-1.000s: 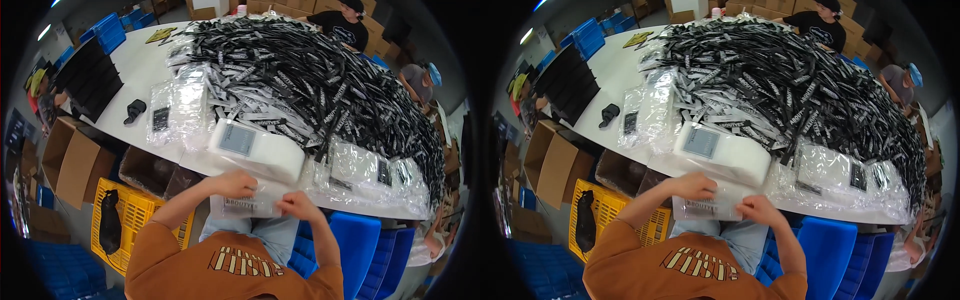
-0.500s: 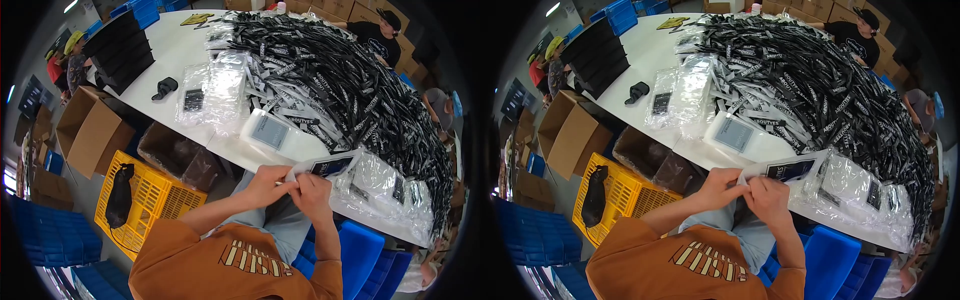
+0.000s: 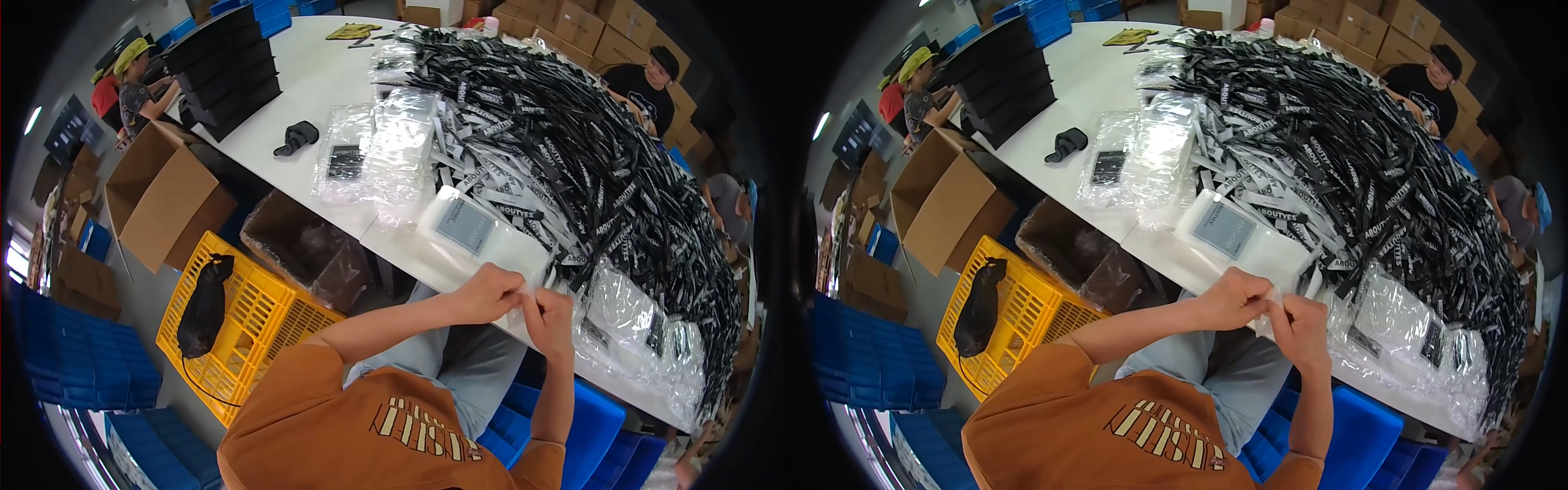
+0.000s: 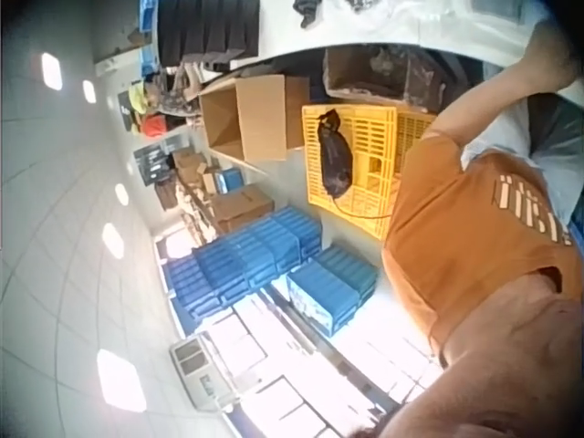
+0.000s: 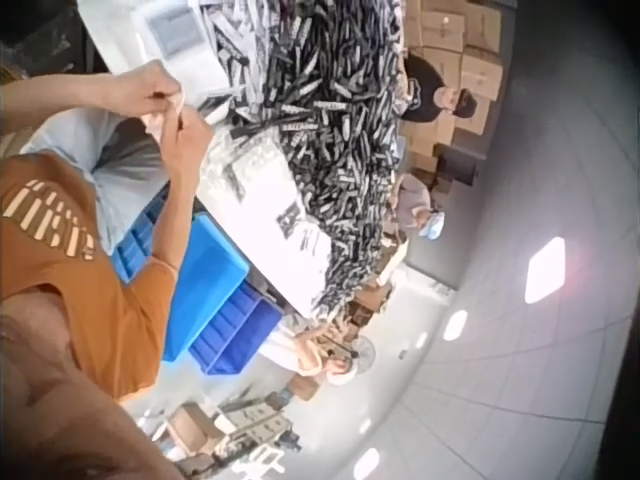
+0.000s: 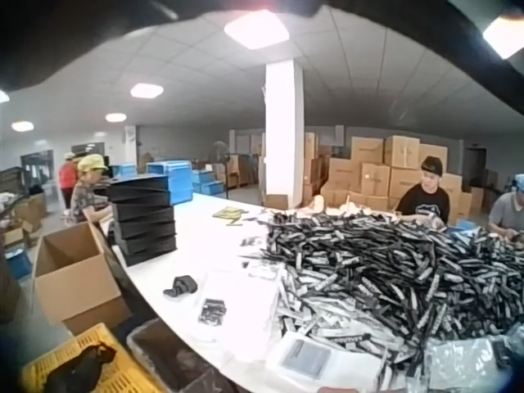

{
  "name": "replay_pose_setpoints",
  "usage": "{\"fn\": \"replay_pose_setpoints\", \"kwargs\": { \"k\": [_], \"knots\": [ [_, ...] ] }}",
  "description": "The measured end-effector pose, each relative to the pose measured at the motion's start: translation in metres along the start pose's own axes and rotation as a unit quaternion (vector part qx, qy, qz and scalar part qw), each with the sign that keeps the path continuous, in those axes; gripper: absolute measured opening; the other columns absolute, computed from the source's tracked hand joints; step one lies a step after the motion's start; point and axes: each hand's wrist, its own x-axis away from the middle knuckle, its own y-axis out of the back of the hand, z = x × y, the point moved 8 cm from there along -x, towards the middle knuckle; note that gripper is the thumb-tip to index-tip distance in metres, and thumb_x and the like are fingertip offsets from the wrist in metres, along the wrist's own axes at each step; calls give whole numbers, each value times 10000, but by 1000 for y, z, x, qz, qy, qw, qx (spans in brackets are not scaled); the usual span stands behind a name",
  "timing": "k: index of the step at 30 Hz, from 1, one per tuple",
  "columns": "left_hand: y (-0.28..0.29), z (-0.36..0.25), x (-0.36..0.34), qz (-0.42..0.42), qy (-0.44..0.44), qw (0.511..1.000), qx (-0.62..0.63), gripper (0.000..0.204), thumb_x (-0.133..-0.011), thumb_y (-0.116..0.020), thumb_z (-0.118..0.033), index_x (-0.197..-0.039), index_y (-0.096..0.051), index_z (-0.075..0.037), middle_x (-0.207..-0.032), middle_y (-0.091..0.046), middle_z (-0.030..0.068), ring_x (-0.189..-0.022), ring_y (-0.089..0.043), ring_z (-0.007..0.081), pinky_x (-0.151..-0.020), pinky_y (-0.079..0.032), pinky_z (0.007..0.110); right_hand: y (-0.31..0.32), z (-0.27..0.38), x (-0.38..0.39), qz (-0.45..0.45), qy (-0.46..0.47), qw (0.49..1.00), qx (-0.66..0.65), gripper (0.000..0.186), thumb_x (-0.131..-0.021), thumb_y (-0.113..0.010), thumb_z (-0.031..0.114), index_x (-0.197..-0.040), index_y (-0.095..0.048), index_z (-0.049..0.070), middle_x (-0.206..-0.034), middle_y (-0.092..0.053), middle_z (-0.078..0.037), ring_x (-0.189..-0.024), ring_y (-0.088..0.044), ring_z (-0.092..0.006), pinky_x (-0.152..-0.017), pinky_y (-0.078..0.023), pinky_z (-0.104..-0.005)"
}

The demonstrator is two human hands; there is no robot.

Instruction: Packaging black electrical cables into small clear plastic bags.

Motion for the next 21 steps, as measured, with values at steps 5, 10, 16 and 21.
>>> {"fn": "replay_pose_setpoints", "kwargs": {
  "k": [5, 10, 16, 21],
  "knots": [
    [5, -16, -25, -23, -156, 979, -132, 96, -695, -606, -32, -775, -555, -47, -652, -574, 98, -623, -576, 316, -536, -455, 378, 5, 6, 11, -8, 50, 998, 38, 242, -722, -601, 26, -538, -445, 13, -480, -411, -135, -406, -418, -287, -417, -317, -354],
    [14, -43, -25, -116, -247, 933, -235, 190, -636, -637, -45, -814, -583, -87, -653, -577, 51, -576, -571, 266, -498, -456, 357, 26, 3, 7, -120, 98, 980, 122, 202, -703, -604, 20, -560, -462, 24, -495, -433, -100, -418, -440, -188, -425, -310, -318],
    [-23, -81, -22, -119, -283, 919, -247, 285, -633, -663, -47, -912, -609, -67, -744, -570, 63, -657, -563, 225, -528, -461, 302, 27, -69, 13, -276, 4, 950, -148, 198, -795, -574, 69, -963, -606, -30, -772, -639, -88, -710, -602, -113, -644, -449, -229],
    [-7, 22, -1, -84, 12, 996, -16, 277, -771, -642, -98, -1037, -569, -80, -903, -575, 66, -780, -571, 205, -667, -483, 316, 9, -110, 17, -229, -116, 899, -354, 183, -869, -510, 68, -987, -620, -18, -829, -655, -61, -731, -615, -123, -649, -478, -238]
  ]
}}
